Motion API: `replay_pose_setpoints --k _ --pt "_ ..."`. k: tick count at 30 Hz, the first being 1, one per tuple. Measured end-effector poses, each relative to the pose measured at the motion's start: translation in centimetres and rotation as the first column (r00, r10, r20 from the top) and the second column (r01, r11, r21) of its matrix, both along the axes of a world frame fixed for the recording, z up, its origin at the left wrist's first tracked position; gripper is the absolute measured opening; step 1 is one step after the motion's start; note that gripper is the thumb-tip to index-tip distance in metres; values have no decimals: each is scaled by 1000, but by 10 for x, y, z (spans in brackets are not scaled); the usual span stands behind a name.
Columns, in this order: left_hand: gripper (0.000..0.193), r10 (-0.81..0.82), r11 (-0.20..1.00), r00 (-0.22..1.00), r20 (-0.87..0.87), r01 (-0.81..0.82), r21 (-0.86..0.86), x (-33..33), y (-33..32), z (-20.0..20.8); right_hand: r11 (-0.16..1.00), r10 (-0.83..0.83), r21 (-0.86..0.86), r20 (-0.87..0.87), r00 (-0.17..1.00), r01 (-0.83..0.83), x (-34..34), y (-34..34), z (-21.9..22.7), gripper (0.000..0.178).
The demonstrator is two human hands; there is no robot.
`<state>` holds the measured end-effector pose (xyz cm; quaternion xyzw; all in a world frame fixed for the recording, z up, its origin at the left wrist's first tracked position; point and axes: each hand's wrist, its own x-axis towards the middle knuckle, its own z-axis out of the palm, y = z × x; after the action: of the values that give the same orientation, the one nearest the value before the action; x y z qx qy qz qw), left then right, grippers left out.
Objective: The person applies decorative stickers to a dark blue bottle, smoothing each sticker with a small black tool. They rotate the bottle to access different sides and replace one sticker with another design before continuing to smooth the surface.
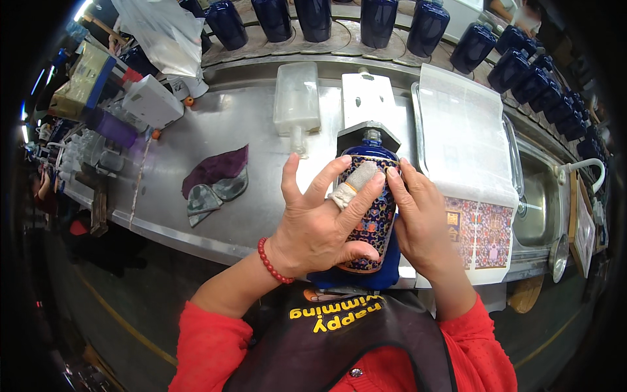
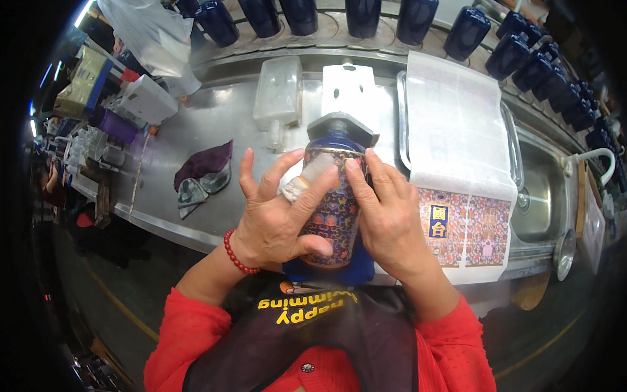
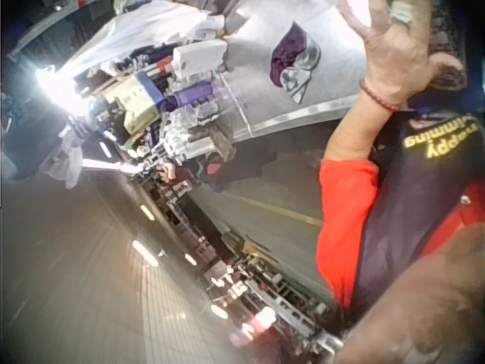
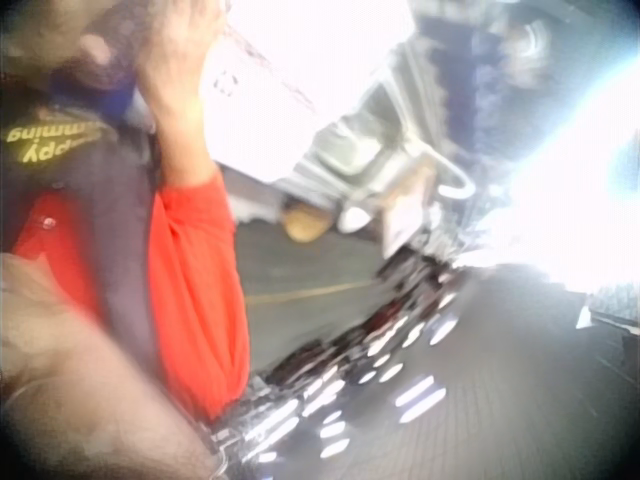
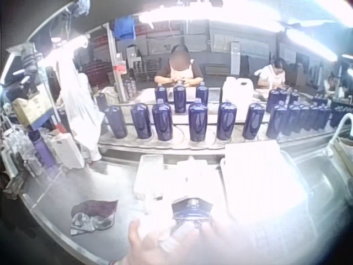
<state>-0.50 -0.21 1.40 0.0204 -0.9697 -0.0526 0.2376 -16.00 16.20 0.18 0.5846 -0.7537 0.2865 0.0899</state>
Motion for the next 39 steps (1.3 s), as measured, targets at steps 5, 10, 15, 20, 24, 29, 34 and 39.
replay_pose_setpoints --k 5,10,15,20,24,29,34,39 --pt "77 79 983 988 -129 -56 173 0 -6 -12 999 5 42 -56 998 -3 1 0 7 68" --pt "74 86 982 989 -119 -64 179 -3 -5 -24 996 -24 80 -78 997 30 2 -4 8 69" --pt "74 78 983 990 -114 -58 175 -4 -7 -25 998 -19 66 -61 998 23 1 -6 9 69" --pt "74 78 984 989 -126 -56 170 -4 -6 -25 997 -26 78 -67 997 31 0 -5 7 69" --pt "75 73 985 989 -127 -51 166 -4 -7 -25 995 -30 92 -62 998 36 -1 -5 6 68" --pt "75 66 984 990 -128 -43 173 -4 -7 -26 996 -39 78 -58 998 43 0 -6 8 68" --pt "75 32 983 989 -144 -5 181 -3 -7 -23 997 -34 67 -51 998 37 -4 -4 0 70" --pt "73 -185 983 973 -135 183 -23 -9 -9 -17 999 -11 -32 196 981 17 -8 6 -5 71"
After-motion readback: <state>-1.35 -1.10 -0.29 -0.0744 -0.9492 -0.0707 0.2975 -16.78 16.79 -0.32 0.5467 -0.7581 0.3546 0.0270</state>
